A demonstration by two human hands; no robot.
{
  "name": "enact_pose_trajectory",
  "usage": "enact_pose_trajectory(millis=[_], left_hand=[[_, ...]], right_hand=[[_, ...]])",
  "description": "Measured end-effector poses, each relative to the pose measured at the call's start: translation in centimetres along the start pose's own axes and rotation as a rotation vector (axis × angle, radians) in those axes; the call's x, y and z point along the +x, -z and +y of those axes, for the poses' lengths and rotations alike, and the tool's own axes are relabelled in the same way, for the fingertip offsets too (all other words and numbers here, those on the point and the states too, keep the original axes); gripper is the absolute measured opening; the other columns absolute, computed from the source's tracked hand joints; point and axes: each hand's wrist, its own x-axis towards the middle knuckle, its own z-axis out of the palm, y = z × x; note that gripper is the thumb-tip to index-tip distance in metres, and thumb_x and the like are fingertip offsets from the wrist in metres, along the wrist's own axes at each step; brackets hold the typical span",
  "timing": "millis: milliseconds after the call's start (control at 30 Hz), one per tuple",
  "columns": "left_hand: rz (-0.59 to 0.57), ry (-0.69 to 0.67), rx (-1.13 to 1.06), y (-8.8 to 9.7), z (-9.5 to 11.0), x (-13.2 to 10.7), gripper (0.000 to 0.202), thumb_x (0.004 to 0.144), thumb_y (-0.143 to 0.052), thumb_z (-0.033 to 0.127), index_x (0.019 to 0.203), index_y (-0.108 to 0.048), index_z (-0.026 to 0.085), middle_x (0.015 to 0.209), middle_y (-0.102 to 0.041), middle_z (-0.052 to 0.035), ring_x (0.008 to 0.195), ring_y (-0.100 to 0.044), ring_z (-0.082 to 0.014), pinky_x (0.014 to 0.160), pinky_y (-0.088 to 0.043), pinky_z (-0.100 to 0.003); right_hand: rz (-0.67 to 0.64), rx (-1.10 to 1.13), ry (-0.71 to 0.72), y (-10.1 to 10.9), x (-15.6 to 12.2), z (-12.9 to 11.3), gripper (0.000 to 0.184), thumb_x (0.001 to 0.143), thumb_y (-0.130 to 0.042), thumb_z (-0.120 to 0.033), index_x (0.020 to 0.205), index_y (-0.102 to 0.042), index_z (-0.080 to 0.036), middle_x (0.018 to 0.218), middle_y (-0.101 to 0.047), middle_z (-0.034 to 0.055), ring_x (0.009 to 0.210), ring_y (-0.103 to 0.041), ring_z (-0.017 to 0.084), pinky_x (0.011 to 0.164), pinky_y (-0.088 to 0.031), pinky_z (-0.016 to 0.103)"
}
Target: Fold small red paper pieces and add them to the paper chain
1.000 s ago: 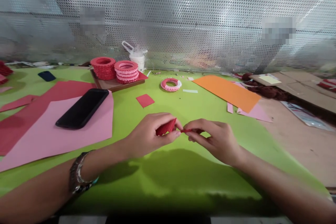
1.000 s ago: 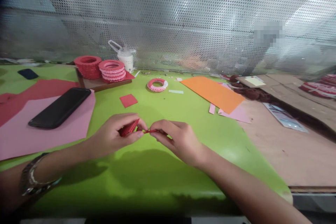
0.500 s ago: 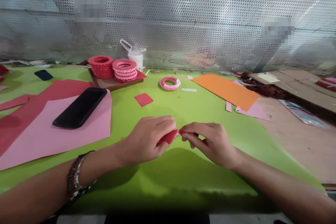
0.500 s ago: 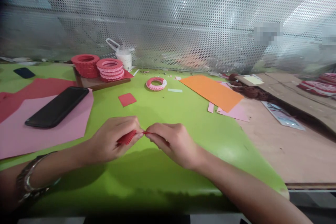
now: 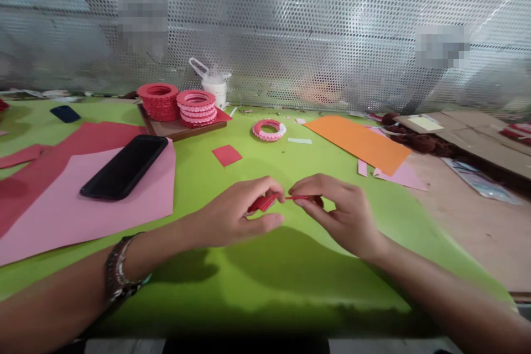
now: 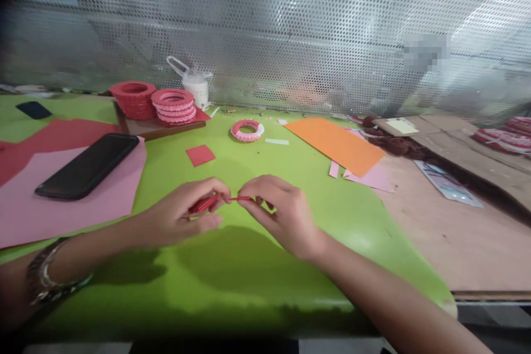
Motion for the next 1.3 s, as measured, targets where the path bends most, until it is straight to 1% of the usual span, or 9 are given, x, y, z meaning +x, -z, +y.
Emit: enact_pose_trajectory(millis=[100, 167, 333, 467, 600, 700, 900, 1133, 1300], left_hand=[[-0.104, -0.047, -0.019, 0.3, 0.1, -0.2, 0.015, 0.081, -0.040, 0.025, 0.092, -0.042, 0.016, 0.073, -0.042, 0.0018, 0.061, -0.038, -0.0111, 0.057, -0.035, -0.023], [-0.163, -0.058, -0.049, 0.4, 0.2, -0.2, 0.014, 0.083, -0.034, 0.022, 0.093, -0.040, 0.015, 0.079, -0.045, -0.0006, 0.066, -0.040, -0.0123, 0.061, -0.037, -0.025], [-0.239, -0.099, -0.171, 0.6, 0.4, -0.2, 0.017, 0.089, -0.024, 0.020, 0.089, -0.040, 0.016, 0.078, -0.046, 0.0000, 0.068, -0.043, -0.0109, 0.065, -0.037, -0.023], [-0.238, -0.135, -0.228, 0.6, 0.0, -0.1, 0.023, 0.091, -0.025, 0.026, 0.095, -0.045, 0.017, 0.072, -0.048, 0.0013, 0.064, -0.045, -0.0101, 0.062, -0.037, -0.021], [-0.234, -0.128, -0.224, 0.6, -0.5, 0.1, 0.027, 0.091, -0.027, 0.031, 0.097, -0.051, 0.017, 0.064, -0.047, 0.0032, 0.054, -0.043, -0.0087, 0.053, -0.034, -0.019], [-0.242, -0.112, -0.195, 0.7, -0.7, 0.2, 0.027, 0.090, -0.032, 0.034, 0.093, -0.053, 0.017, 0.063, -0.050, 0.0030, 0.051, -0.044, -0.0082, 0.051, -0.033, -0.018], [-0.241, -0.118, -0.118, 0.7, -0.8, 0.2, 0.026, 0.088, -0.035, 0.034, 0.086, -0.054, 0.016, 0.061, -0.051, 0.0022, 0.051, -0.045, -0.0085, 0.050, -0.032, -0.018], [-0.261, -0.119, -0.134, 0.8, -0.7, 0.2, 0.028, 0.089, -0.035, 0.034, 0.088, -0.056, 0.015, 0.059, -0.048, 0.0030, 0.050, -0.042, -0.0074, 0.049, -0.032, -0.016], [-0.260, -0.101, -0.146, 0.8, -0.6, 0.4, 0.029, 0.089, -0.035, 0.034, 0.088, -0.056, 0.015, 0.057, -0.045, 0.0037, 0.048, -0.040, -0.0071, 0.048, -0.030, -0.017]], right_hand=[[0.006, 0.016, 0.033, 0.2, 0.0, 0.0, 0.013, 0.078, -0.056, -0.007, 0.088, -0.062, -0.012, 0.072, -0.066, 0.0031, 0.061, -0.059, 0.007, 0.054, -0.046, 0.016], [-0.003, 0.047, 0.065, 0.2, 0.0, 0.1, 0.016, 0.078, -0.056, -0.005, 0.092, -0.062, -0.012, 0.075, -0.066, 0.0035, 0.063, -0.060, 0.007, 0.055, -0.047, 0.016], [0.010, 0.011, 0.100, 0.3, -0.1, -0.1, 0.013, 0.076, -0.058, -0.005, 0.086, -0.061, -0.014, 0.073, -0.065, 0.0035, 0.067, -0.061, 0.010, 0.060, -0.049, 0.019], [0.013, -0.058, 0.082, 0.7, 0.0, -0.5, 0.013, 0.076, -0.058, -0.006, 0.082, -0.060, -0.017, 0.071, -0.065, 0.0020, 0.066, -0.060, 0.010, 0.057, -0.049, 0.020], [0.045, -0.095, 0.089, 1.1, 0.2, -0.8, 0.012, 0.075, -0.059, -0.006, 0.080, -0.060, -0.017, 0.076, -0.065, 0.0049, 0.075, -0.061, 0.013, 0.063, -0.051, 0.023], [0.032, -0.089, 0.111, 1.3, 0.3, -0.9, 0.013, 0.076, -0.059, -0.006, 0.080, -0.060, -0.018, 0.073, -0.065, 0.0027, 0.069, -0.061, 0.011, 0.060, -0.051, 0.021], [-0.088, -0.044, 0.136, 1.5, -0.1, -0.8, 0.014, 0.075, -0.059, -0.005, 0.086, -0.062, -0.014, 0.080, -0.066, 0.0056, 0.074, -0.062, 0.011, 0.066, -0.053, 0.021], [-0.077, -0.098, 0.141, 1.3, -0.2, -0.7, 0.015, 0.074, -0.060, -0.003, 0.084, -0.063, -0.013, 0.080, -0.066, 0.0052, 0.074, -0.062, 0.011, 0.067, -0.053, 0.020], [-0.080, -0.137, 0.145, 1.3, -0.2, -0.7, 0.015, 0.076, -0.058, -0.006, 0.083, -0.063, -0.018, 0.078, -0.066, 0.0029, 0.072, -0.062, 0.011, 0.064, -0.053, 0.022]])
